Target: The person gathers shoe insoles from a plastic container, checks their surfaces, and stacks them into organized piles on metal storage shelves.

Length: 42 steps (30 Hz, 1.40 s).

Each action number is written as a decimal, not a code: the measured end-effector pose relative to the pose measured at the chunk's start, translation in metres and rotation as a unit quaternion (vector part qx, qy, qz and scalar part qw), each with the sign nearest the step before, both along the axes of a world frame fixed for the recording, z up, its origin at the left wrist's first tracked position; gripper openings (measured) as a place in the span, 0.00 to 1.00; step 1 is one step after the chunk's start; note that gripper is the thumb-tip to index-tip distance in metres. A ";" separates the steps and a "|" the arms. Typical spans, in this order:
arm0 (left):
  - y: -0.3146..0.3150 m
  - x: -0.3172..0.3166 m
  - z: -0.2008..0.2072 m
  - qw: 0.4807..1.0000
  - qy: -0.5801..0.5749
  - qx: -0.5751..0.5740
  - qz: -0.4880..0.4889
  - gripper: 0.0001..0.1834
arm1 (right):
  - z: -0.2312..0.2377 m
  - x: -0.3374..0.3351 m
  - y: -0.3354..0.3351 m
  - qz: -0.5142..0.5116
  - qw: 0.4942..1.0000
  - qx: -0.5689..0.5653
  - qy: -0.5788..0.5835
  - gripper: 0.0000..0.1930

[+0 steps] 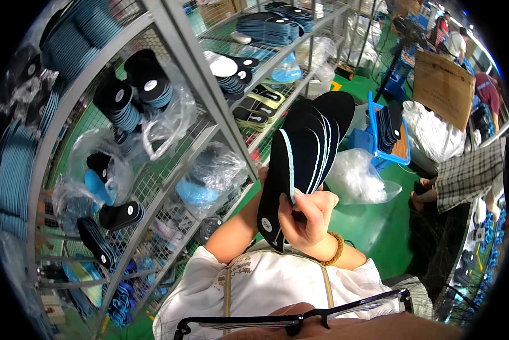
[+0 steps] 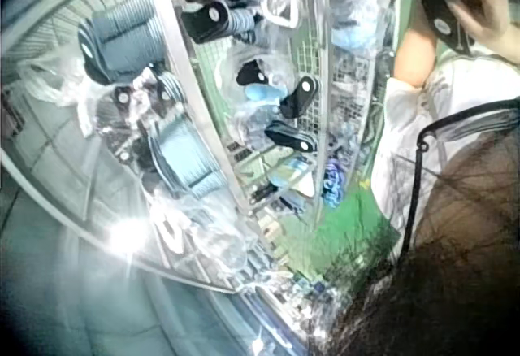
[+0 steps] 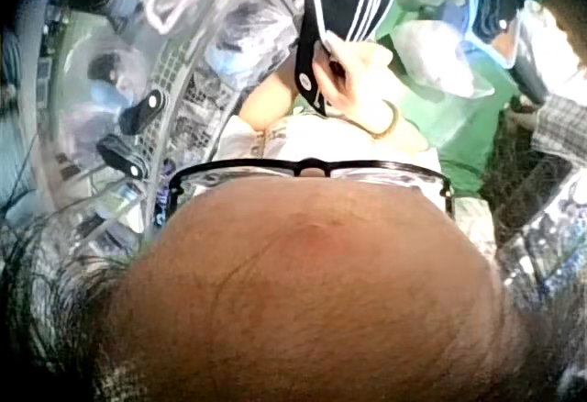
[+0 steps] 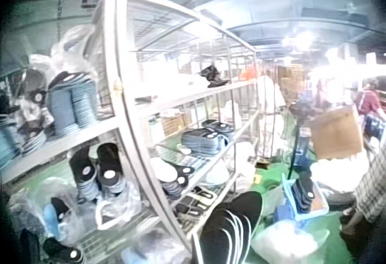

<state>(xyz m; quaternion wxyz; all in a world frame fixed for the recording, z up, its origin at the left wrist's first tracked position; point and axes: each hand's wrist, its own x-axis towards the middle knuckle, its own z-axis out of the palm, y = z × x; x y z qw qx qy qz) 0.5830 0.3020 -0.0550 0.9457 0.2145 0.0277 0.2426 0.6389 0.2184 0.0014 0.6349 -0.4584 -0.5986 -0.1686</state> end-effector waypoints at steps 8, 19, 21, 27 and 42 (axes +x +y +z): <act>0.013 0.018 -0.011 0.994 -0.087 0.045 -0.052 0.36 | -0.006 0.024 -0.003 -0.024 0.999 0.026 0.021 0.26; 0.016 0.007 -0.009 0.990 -0.122 0.064 -0.013 0.39 | -0.004 0.030 -0.003 0.000 0.999 -0.001 -0.048 0.35; 0.019 0.003 -0.016 0.989 -0.136 0.047 -0.031 0.38 | -0.005 0.032 -0.001 0.009 0.999 0.005 -0.047 0.35; 0.013 -0.013 -0.002 0.993 -0.061 0.098 0.022 0.38 | -0.009 0.031 0.007 0.050 0.998 0.031 -0.014 0.31; -0.058 -0.098 0.017 0.889 0.142 0.162 0.404 0.42 | -0.017 -0.003 0.031 0.342 0.925 -0.140 0.088 0.33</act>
